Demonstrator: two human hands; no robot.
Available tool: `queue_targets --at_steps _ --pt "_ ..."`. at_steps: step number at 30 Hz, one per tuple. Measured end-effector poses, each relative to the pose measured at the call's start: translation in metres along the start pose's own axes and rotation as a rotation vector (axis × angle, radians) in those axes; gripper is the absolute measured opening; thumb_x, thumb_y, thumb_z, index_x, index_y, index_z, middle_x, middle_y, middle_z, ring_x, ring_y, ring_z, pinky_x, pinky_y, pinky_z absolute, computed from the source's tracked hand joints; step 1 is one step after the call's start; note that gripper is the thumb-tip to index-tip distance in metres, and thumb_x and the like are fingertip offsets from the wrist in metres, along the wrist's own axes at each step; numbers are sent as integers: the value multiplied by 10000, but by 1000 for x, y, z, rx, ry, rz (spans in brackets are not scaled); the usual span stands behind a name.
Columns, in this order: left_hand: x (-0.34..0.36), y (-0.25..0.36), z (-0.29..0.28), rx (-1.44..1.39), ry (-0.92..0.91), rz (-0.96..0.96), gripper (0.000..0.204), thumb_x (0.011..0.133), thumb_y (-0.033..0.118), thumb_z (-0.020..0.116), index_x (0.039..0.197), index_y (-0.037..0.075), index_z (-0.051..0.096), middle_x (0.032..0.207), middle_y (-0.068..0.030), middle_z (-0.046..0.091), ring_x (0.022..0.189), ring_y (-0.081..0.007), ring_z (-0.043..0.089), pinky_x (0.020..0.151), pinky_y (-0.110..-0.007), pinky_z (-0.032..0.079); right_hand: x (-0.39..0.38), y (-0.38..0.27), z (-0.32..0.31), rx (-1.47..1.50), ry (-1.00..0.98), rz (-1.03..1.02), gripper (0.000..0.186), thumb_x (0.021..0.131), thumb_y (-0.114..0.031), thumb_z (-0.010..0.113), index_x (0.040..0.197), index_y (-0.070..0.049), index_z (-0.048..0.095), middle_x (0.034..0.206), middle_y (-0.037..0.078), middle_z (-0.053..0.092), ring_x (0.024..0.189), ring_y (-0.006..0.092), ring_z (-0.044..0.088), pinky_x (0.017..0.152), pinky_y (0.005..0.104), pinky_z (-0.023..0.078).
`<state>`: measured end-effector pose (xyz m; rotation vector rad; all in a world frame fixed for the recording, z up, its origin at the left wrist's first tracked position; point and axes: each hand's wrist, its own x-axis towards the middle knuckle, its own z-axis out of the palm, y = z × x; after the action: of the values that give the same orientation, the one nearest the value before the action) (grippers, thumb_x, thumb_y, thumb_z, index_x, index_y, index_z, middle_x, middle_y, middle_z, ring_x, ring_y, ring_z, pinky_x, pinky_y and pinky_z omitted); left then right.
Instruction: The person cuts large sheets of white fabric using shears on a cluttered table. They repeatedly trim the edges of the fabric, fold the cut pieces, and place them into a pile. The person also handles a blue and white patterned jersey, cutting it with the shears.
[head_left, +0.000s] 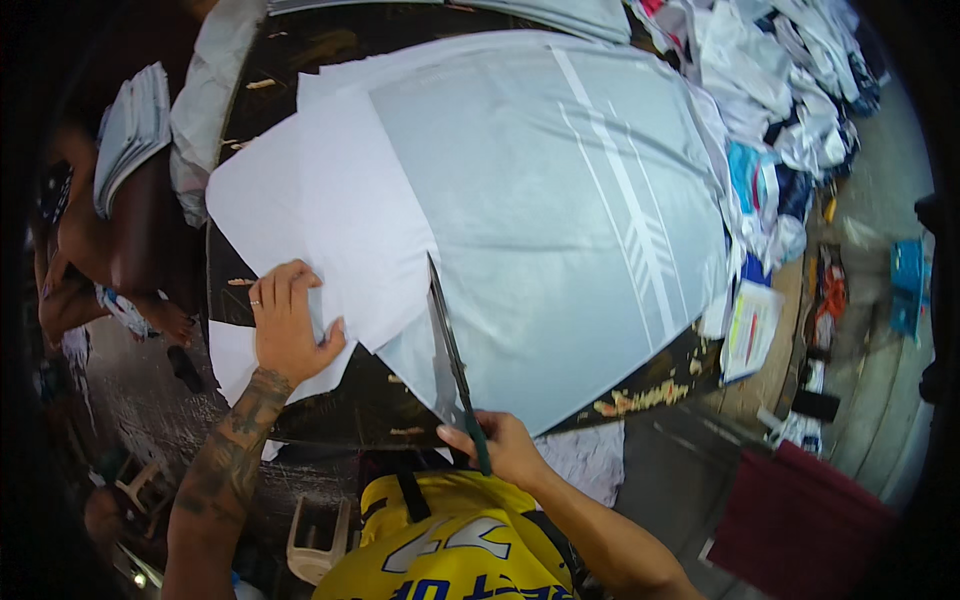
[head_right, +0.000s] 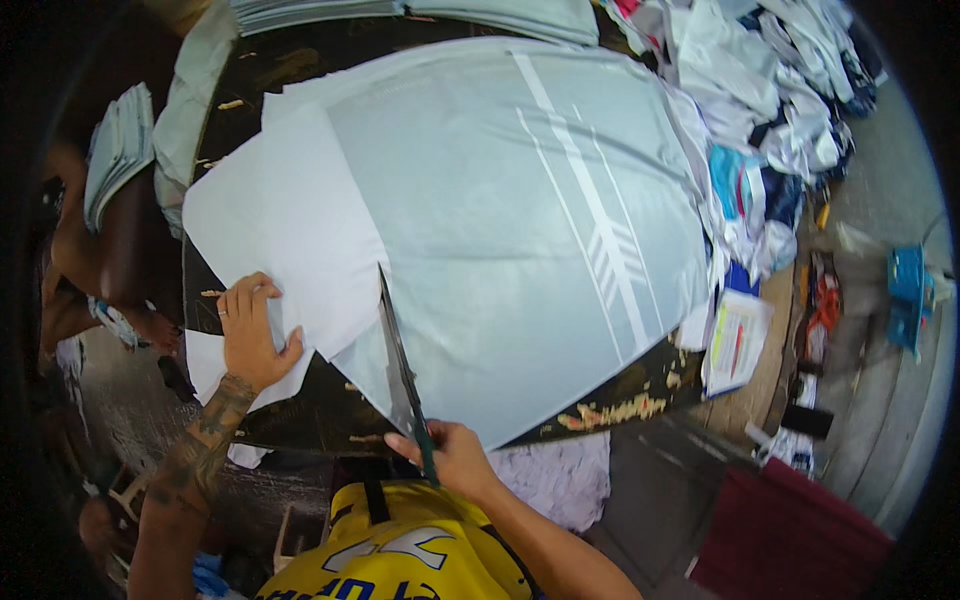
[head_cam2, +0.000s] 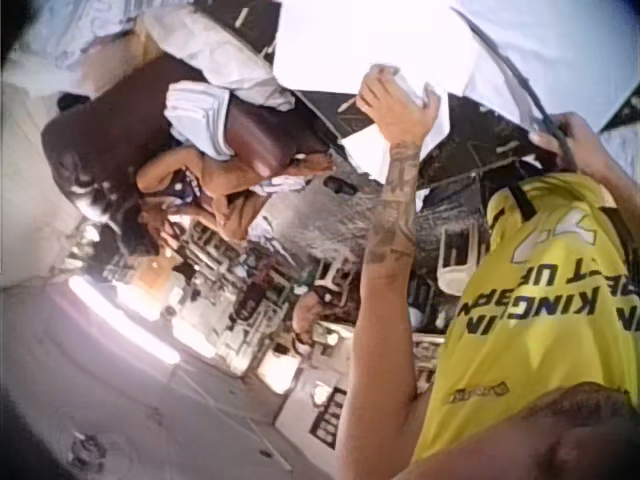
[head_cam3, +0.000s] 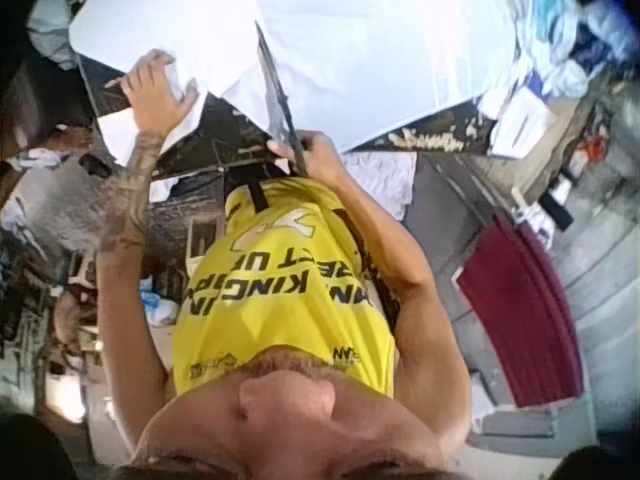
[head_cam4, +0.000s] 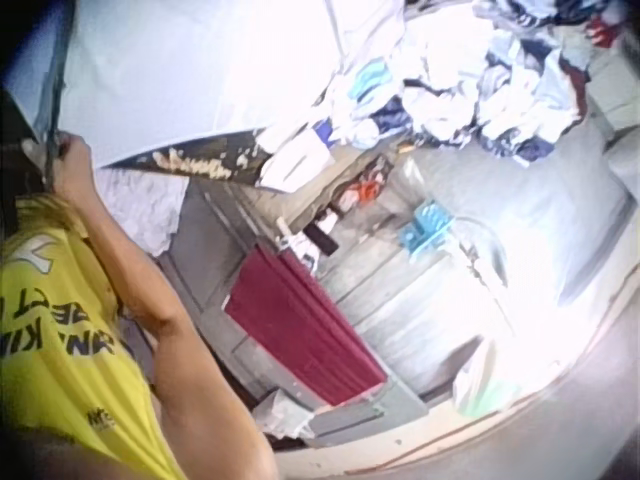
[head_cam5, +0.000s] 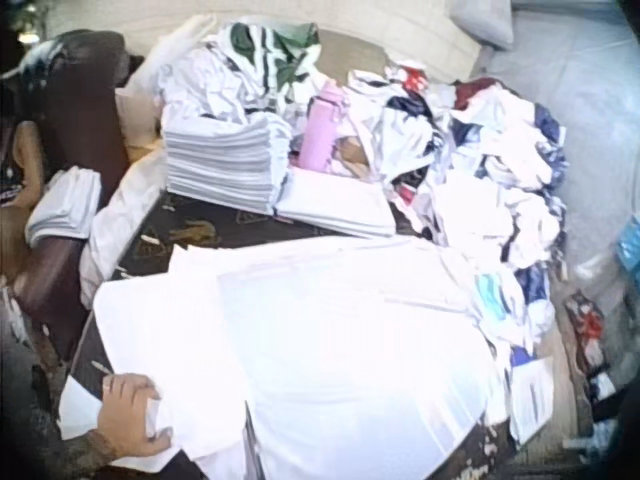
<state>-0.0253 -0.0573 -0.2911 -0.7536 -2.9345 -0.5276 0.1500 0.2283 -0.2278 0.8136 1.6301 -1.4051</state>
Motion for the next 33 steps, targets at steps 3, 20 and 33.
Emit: queue_targets --at_steps 3,20,33 --pt "0 -2 2 1 -26 -3 613 759 335 757 1252 38 547 1316 -163 538 1291 -376 493 1120 -558 332 4 -20 -31 -77 -33 -12 697 880 -690 805 933 5 768 719 46 635 705 151 582 683 349 492" --pt "-7 -10 7 -26 -61 -15 613 741 386 750 1202 24 570 1312 -178 532 1305 -402 486 1115 -597 337 71 -125 -67 -346 -74 -77 738 862 -747 789 904 -15 707 675 9 572 621 123 599 577 290 487" --pt "-16 -13 14 -62 -139 -93 540 740 419 769 1124 67 627 1281 -125 578 1289 -340 530 1077 -580 376 131 -218 -55 -298 -38 -68 687 829 -703 845 823 -35 681 639 20 612 578 110 620 566 276 490"
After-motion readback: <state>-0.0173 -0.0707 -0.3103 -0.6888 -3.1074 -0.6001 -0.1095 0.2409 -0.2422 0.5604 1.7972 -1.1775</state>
